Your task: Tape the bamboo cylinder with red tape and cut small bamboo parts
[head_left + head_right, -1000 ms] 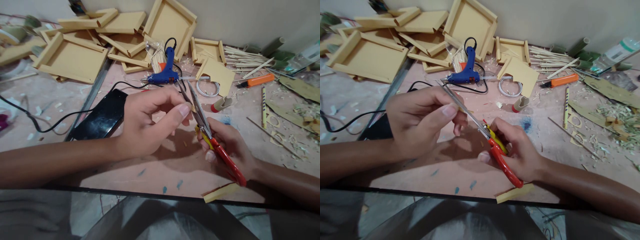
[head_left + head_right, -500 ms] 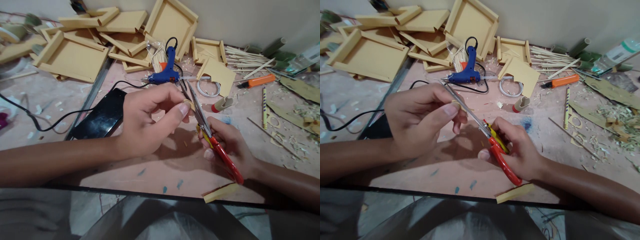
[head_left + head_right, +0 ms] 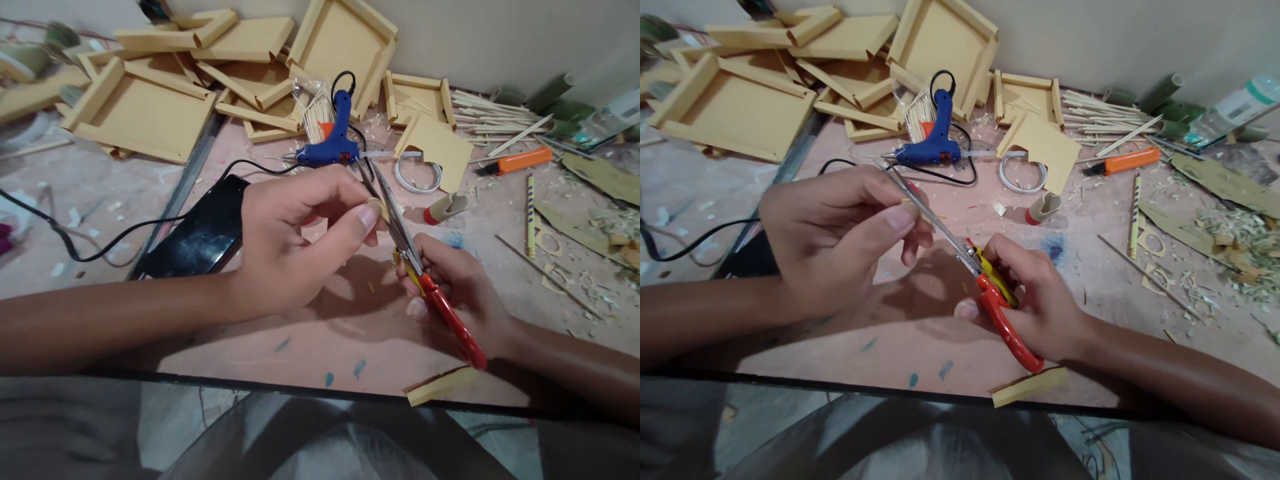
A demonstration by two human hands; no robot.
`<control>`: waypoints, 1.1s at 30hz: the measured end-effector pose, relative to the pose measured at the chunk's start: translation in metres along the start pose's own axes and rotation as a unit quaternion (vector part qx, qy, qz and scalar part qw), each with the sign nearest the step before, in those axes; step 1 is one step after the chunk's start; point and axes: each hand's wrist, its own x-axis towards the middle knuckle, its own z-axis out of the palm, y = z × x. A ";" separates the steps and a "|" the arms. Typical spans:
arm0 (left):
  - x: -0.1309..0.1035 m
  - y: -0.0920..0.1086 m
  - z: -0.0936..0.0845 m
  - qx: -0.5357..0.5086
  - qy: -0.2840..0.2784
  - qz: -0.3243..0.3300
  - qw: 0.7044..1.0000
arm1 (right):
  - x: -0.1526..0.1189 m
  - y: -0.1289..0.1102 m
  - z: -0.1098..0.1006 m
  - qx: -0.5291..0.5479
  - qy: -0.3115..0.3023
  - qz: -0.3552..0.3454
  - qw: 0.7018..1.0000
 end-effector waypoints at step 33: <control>-0.001 0.002 -0.002 0.006 -0.035 0.009 0.999 | -0.004 0.006 -0.004 -0.015 -0.058 -0.023 0.998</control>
